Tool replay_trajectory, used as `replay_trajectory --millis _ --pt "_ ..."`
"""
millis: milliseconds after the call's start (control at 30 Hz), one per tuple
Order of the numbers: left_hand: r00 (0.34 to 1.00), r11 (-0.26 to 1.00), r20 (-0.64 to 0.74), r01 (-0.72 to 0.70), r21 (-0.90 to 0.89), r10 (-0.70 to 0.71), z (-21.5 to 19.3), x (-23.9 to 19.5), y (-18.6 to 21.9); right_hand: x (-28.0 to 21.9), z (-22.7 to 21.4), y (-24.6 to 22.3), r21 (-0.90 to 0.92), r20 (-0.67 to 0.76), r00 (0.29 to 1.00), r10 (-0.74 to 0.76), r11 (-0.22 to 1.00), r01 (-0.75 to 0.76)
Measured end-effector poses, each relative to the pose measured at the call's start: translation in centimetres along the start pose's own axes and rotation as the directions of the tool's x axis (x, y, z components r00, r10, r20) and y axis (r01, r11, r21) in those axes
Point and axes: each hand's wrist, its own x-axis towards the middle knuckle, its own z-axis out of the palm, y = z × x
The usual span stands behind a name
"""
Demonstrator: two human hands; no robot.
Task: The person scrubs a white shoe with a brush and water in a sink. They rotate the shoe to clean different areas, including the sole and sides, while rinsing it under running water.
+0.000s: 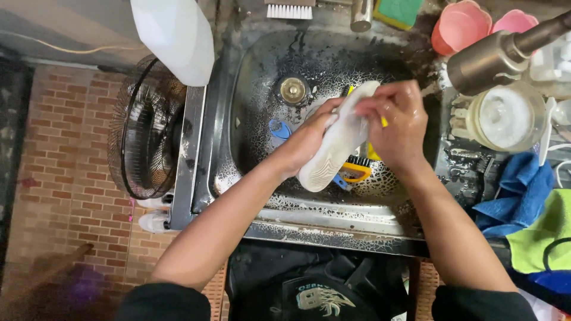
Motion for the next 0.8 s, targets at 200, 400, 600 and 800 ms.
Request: replay_trajectory --millis 200,400,600,800 --pt "1.000 0.989 0.001 0.023 0.149 -0.024 -0.7 0.4 -0.2 0.3 0.2 -1.5 0.004 0.042 0.999 -0.025 1.000 0.025" --pt "0.996 0.966 -0.076 0.062 0.250 -0.044 0.6 -0.9 2.6 0.2 0.5 -1.7 -0.007 0.055 0.995 -0.085 0.996 0.086" --pt "0.999 0.950 -0.022 0.035 0.310 -0.030 0.2 -0.5 2.2 0.4 0.2 -0.8 -0.146 0.038 0.990 -0.134 0.980 0.138" --pt "0.998 0.951 -0.050 0.052 0.305 -0.039 0.5 -0.3 1.7 0.7 -0.2 -0.1 -0.211 0.076 0.990 -0.115 0.969 0.128"
